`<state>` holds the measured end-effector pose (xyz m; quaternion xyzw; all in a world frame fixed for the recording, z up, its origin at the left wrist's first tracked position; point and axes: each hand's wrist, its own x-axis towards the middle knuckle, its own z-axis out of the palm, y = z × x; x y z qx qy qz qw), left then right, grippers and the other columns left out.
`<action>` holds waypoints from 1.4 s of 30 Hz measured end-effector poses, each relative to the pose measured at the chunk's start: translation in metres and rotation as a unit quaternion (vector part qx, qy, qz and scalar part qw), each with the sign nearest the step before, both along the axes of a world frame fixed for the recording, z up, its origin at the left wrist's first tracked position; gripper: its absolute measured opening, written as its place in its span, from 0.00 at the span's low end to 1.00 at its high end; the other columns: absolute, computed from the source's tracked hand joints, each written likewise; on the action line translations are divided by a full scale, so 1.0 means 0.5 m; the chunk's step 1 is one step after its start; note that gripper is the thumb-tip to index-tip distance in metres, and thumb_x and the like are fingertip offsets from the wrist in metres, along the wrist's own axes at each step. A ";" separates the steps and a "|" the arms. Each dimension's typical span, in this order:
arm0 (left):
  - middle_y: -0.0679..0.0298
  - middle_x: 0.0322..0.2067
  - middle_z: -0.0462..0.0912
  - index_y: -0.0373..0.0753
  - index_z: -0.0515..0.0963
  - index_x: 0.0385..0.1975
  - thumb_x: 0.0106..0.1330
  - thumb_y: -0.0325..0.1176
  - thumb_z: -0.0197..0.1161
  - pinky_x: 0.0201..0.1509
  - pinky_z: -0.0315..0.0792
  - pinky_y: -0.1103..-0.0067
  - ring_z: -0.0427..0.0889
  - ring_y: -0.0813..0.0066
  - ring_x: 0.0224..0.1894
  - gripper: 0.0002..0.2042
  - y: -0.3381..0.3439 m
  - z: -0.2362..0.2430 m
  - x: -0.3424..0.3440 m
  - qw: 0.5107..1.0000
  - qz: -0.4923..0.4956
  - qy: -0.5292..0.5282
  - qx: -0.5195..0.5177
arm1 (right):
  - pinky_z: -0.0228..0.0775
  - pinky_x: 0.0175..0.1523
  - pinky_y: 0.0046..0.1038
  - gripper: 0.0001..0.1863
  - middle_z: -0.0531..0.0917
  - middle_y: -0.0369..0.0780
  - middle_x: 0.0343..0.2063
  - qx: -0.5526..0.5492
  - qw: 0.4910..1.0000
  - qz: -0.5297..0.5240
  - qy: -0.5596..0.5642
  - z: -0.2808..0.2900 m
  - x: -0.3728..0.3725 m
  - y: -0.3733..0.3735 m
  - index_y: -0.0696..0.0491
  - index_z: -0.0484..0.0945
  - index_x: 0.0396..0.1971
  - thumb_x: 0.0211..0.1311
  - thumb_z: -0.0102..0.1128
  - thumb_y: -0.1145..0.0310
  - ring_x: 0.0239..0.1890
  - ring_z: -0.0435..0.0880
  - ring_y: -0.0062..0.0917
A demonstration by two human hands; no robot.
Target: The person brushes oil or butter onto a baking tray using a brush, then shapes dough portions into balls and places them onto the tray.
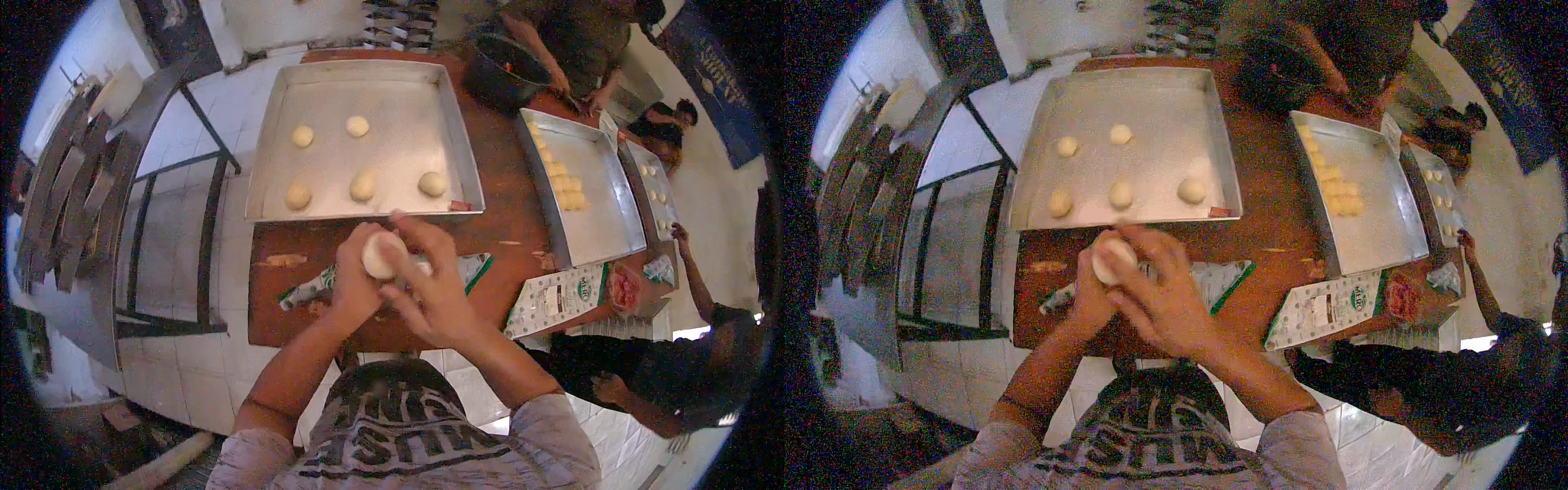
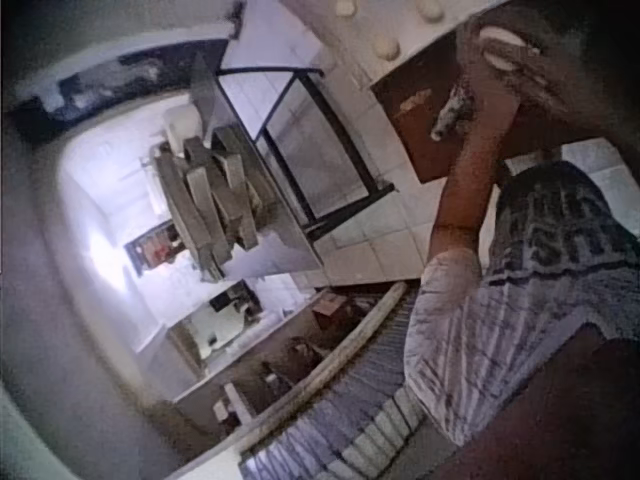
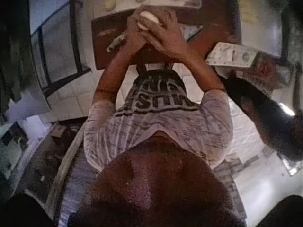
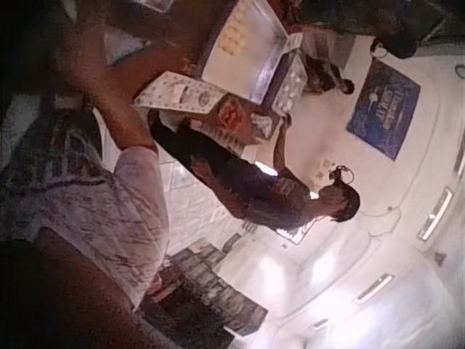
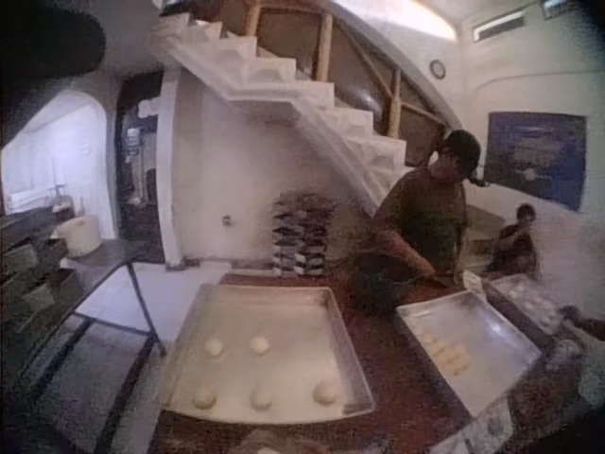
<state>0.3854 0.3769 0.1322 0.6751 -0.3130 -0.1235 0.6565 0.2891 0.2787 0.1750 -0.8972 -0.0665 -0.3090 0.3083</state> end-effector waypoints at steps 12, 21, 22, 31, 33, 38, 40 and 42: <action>0.58 0.43 0.75 0.39 0.73 0.45 0.57 0.31 0.63 0.53 0.67 0.69 0.71 0.60 0.50 0.16 -0.007 0.051 0.169 0.959 0.065 -0.232 0.150 | 0.65 0.56 0.36 0.28 0.73 0.51 0.49 -0.025 0.954 -0.296 -0.044 -0.075 0.346 -0.364 0.56 0.65 0.56 0.55 0.60 0.67 0.50 0.73 0.41; 0.52 0.46 0.77 0.37 0.76 0.45 0.60 0.32 0.58 0.52 0.69 0.68 0.75 0.52 0.49 0.14 -0.186 -0.034 0.299 0.932 -0.022 -0.282 0.226 | 0.70 0.42 0.32 0.16 0.78 0.45 0.36 0.009 0.986 -0.158 -0.052 -0.116 0.038 -0.202 0.57 0.74 0.45 0.54 0.57 0.74 0.37 0.77 0.40; 0.51 0.47 0.76 0.36 0.75 0.46 0.60 0.32 0.58 0.52 0.70 0.68 0.75 0.52 0.49 0.15 -0.231 -0.053 0.316 0.920 -0.032 -0.309 0.240 | 0.71 0.39 0.31 0.17 0.78 0.45 0.35 0.005 0.996 -0.082 0.021 -0.115 -0.029 -0.182 0.56 0.75 0.45 0.52 0.57 0.77 0.36 0.77 0.39; 0.50 0.58 0.66 0.34 0.65 0.57 0.60 0.37 0.58 0.64 0.60 0.69 0.61 0.51 0.63 0.25 -0.478 -0.196 0.379 0.855 -0.056 -0.387 0.341 | 0.71 0.35 0.33 0.24 0.76 0.43 0.31 0.056 0.967 -0.196 0.156 -0.260 -0.281 -0.160 0.53 0.74 0.49 0.47 0.63 0.74 0.31 0.76 0.36; 0.50 0.58 0.66 0.35 0.64 0.58 0.60 0.38 0.57 0.64 0.60 0.67 0.60 0.50 0.62 0.27 -0.492 -0.213 0.385 0.864 -0.070 -0.376 0.327 | 0.71 0.34 0.33 0.24 0.76 0.43 0.30 0.051 0.972 -0.165 0.159 -0.279 -0.282 -0.172 0.53 0.74 0.49 0.48 0.63 0.73 0.30 0.77 0.35; 0.52 0.51 0.72 0.37 0.69 0.52 0.57 0.35 0.59 0.59 0.63 0.61 0.66 0.49 0.56 0.22 -0.518 -0.232 0.345 0.754 0.112 -0.578 0.290 | 0.72 0.33 0.33 0.24 0.75 0.43 0.28 0.065 0.980 -0.116 0.149 -0.283 -0.288 -0.178 0.53 0.73 0.50 0.49 0.63 0.69 0.29 0.77 0.35; 0.53 0.47 0.74 0.37 0.73 0.45 0.56 0.34 0.60 0.56 0.64 0.61 0.68 0.50 0.53 0.16 -0.568 -0.167 0.272 0.751 0.143 -0.601 0.233 | 0.72 0.33 0.33 0.24 0.75 0.43 0.28 0.067 0.982 -0.115 0.133 -0.280 -0.290 -0.184 0.53 0.72 0.51 0.51 0.63 0.68 0.29 0.77 0.35; 0.55 0.43 0.76 0.37 0.76 0.38 0.56 0.33 0.60 0.53 0.66 0.61 0.70 0.50 0.51 0.12 -0.624 -0.079 0.188 0.812 0.046 -0.569 0.121 | 0.72 0.33 0.33 0.25 0.75 0.43 0.29 0.105 0.978 -0.105 0.144 -0.283 -0.290 -0.186 0.52 0.71 0.52 0.52 0.62 0.66 0.28 0.77 0.36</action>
